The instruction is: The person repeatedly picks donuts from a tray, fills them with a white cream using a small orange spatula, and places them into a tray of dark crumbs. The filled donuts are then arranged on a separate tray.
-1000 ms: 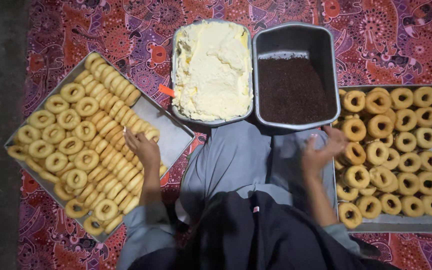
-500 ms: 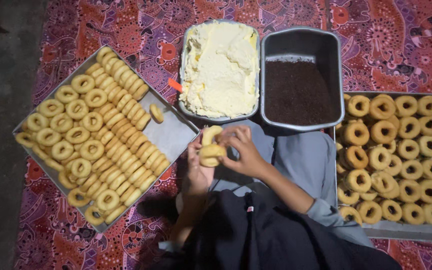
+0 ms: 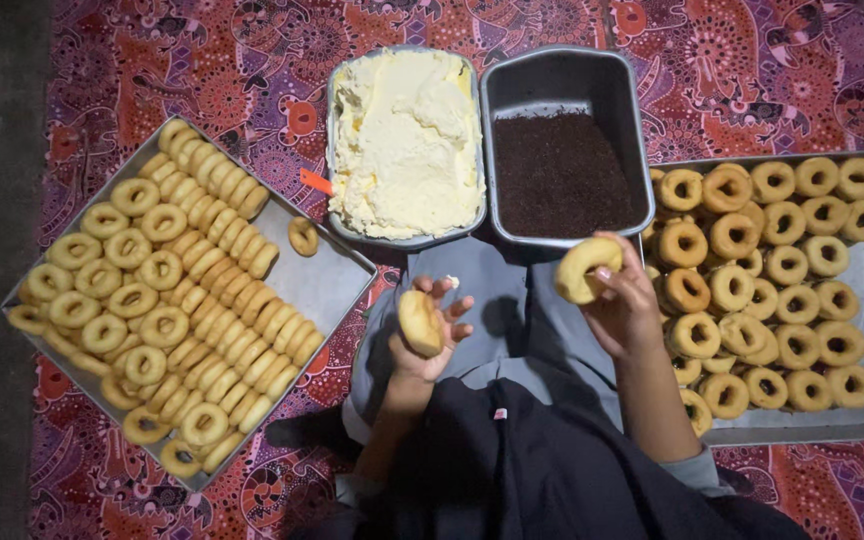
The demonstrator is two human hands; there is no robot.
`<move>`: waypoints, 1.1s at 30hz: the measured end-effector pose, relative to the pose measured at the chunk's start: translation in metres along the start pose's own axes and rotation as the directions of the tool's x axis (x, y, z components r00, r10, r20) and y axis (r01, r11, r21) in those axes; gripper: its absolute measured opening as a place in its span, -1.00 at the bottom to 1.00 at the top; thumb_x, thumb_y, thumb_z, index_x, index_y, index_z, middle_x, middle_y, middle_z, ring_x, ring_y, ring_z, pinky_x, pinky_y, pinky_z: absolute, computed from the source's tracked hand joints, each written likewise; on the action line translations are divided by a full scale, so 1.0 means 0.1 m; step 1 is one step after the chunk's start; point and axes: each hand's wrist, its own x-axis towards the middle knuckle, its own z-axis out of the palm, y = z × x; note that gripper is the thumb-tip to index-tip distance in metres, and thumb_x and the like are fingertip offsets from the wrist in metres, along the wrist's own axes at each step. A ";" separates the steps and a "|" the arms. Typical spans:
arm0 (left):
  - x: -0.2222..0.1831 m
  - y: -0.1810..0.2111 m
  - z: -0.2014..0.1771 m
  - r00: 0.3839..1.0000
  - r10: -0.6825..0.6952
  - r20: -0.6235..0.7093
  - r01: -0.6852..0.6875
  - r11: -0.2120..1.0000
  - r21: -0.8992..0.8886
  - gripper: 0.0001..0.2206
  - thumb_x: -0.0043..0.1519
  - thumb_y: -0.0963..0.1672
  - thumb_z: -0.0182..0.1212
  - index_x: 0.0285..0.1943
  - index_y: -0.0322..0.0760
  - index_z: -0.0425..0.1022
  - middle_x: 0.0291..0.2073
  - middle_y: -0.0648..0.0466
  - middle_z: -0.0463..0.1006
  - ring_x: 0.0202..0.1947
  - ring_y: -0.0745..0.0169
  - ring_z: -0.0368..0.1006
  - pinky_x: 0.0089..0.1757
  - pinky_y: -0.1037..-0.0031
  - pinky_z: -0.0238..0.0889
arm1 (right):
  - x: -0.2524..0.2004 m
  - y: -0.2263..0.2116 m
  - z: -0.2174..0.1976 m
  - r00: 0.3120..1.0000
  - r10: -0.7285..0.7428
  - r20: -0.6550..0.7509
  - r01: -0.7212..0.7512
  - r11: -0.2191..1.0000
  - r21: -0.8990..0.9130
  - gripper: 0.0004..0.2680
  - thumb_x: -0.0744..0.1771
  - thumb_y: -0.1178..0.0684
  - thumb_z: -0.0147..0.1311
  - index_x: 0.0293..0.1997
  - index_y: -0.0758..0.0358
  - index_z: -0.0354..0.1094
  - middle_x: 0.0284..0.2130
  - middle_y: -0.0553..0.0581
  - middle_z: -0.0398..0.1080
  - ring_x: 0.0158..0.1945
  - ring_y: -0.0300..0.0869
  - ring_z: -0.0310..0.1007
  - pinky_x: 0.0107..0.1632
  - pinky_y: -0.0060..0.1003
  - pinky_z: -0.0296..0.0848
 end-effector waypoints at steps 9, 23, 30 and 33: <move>0.02 0.04 0.03 0.857 0.086 -0.509 0.177 0.877 0.446 -0.59 0.31 -0.15 0.17 0.29 -0.53 0.33 0.25 -0.24 0.41 0.27 -0.19 0.37 0.24 -0.02 0.29 | 0.11 0.47 -0.14 0.976 0.178 -0.126 -0.175 0.984 0.039 -0.82 0.35 0.08 0.06 0.04 0.13 0.27 -0.16 0.08 0.41 -0.08 -0.17 0.44 0.03 -0.14 0.45; 0.12 0.06 0.27 0.843 0.506 0.182 0.055 -0.418 0.907 -0.40 0.16 -0.11 0.40 0.29 -0.53 0.20 0.39 -0.29 0.17 0.40 -0.16 0.13 0.35 0.23 0.02 | -0.05 0.81 0.51 0.866 0.438 0.242 -0.489 0.843 0.224 -0.75 0.33 0.09 0.05 0.11 0.34 0.27 -0.12 0.23 0.43 0.00 -0.02 0.47 0.10 -0.04 0.46; -0.12 0.29 0.44 0.957 -0.045 -0.286 0.147 0.927 0.345 -0.42 0.24 -0.09 0.32 0.35 -0.63 0.27 0.30 -0.34 0.34 0.37 -0.54 0.18 0.32 -0.20 0.15 | 0.18 0.33 0.20 0.960 0.146 0.241 -0.202 0.952 0.228 -0.76 0.39 0.03 -0.04 0.15 0.31 0.26 -0.10 0.22 0.43 0.01 -0.02 0.48 0.07 -0.04 0.50; -0.19 0.26 0.46 0.974 -0.223 -0.047 0.225 0.972 0.065 -0.38 0.28 -0.04 0.28 0.41 -0.63 0.26 0.39 -0.34 0.24 0.44 -0.61 0.12 0.32 -0.26 0.17 | 0.22 0.43 0.15 0.955 0.211 0.207 -0.253 0.945 0.207 -0.79 0.43 -0.01 -0.07 0.10 0.28 0.25 -0.11 0.24 0.44 -0.02 -0.03 0.48 0.01 -0.10 0.48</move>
